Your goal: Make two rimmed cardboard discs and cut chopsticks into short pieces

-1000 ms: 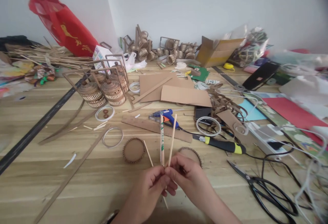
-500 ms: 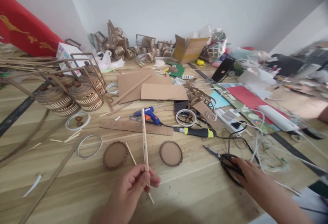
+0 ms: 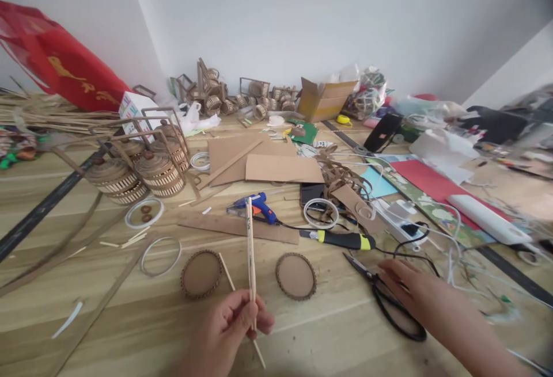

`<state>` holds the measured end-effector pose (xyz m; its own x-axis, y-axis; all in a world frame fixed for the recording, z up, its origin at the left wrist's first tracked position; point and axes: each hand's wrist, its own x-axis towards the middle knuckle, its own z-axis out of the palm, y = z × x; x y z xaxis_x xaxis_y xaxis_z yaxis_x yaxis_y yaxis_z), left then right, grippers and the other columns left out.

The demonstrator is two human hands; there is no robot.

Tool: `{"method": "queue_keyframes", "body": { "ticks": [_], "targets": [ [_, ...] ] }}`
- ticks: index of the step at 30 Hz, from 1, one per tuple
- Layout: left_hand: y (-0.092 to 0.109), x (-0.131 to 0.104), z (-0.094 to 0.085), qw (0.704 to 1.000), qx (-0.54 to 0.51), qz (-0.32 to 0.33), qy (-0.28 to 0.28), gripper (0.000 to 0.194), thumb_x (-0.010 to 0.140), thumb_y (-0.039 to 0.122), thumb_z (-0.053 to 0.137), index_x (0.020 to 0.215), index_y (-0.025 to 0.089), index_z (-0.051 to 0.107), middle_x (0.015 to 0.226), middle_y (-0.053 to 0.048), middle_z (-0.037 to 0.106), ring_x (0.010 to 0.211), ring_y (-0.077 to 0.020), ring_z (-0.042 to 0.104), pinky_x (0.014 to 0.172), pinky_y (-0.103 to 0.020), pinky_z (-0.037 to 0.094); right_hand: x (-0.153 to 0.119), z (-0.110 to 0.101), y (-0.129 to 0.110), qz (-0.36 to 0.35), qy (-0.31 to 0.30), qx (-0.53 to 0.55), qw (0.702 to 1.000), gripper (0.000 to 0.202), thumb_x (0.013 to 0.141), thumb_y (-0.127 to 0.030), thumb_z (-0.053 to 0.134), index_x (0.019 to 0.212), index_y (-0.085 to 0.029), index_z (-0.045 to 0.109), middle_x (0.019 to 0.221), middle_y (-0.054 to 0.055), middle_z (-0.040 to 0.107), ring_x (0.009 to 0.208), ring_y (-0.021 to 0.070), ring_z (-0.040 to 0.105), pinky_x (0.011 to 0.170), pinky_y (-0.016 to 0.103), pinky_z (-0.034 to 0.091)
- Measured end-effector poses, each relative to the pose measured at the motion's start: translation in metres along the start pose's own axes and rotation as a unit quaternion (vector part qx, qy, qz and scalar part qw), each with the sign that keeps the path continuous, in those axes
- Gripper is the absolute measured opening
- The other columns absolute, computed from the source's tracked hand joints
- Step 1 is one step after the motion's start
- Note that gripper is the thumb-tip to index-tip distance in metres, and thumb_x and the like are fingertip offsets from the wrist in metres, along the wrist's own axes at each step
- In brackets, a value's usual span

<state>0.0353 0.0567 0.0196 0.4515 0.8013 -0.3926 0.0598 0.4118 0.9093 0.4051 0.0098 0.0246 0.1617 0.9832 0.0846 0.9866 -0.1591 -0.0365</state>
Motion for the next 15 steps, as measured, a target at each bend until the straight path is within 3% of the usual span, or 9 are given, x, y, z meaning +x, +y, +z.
{"method": "queue_keyframes", "body": {
  "ticks": [3,5,10,15],
  "targets": [
    [-0.002,0.002,-0.001,1.000,0.003,0.001,-0.009,0.052,0.078,0.069,0.059,0.085,0.018,0.063,0.083,-0.006,0.076,0.080,-0.0203,0.068,0.072,-0.029,0.048,0.031,-0.021,-0.025,-0.039,-0.030,0.025,0.998,0.028,0.091,-0.037,0.043,0.092,-0.027,0.069,0.094,0.007,0.077,0.077,0.0244,0.073,0.062,0.030,0.053],
    [-0.002,0.003,-0.002,1.000,0.007,0.004,-0.007,0.054,0.076,0.072,0.060,0.084,0.018,0.064,0.083,-0.006,0.076,0.080,-0.0208,0.068,0.071,-0.029,0.048,0.054,-0.028,-0.031,-0.023,-0.040,0.022,0.999,0.029,0.093,-0.034,0.041,0.093,-0.026,0.069,0.096,0.007,0.077,0.080,0.0246,0.072,0.065,0.031,0.052],
    [0.001,0.002,0.000,1.000,0.001,0.009,0.022,0.057,0.073,0.074,0.061,0.080,0.018,0.065,0.078,-0.005,0.075,0.076,-0.0208,0.067,0.070,-0.029,0.048,0.101,-0.027,-0.011,0.004,-0.054,0.001,0.999,0.028,0.089,-0.023,0.042,0.089,-0.023,0.070,0.086,0.007,0.077,0.080,0.0238,0.071,0.068,0.029,0.050],
    [0.001,0.003,0.001,1.000,-0.003,0.003,0.026,0.059,0.070,0.077,0.061,0.080,0.019,0.065,0.076,-0.005,0.075,0.074,-0.0201,0.066,0.069,-0.029,0.047,0.116,-0.018,0.009,0.013,-0.078,-0.030,0.996,0.024,0.086,-0.019,0.048,0.086,-0.024,0.071,0.081,0.004,0.075,0.076,0.0207,0.070,0.064,0.026,0.046]
  ]
}}
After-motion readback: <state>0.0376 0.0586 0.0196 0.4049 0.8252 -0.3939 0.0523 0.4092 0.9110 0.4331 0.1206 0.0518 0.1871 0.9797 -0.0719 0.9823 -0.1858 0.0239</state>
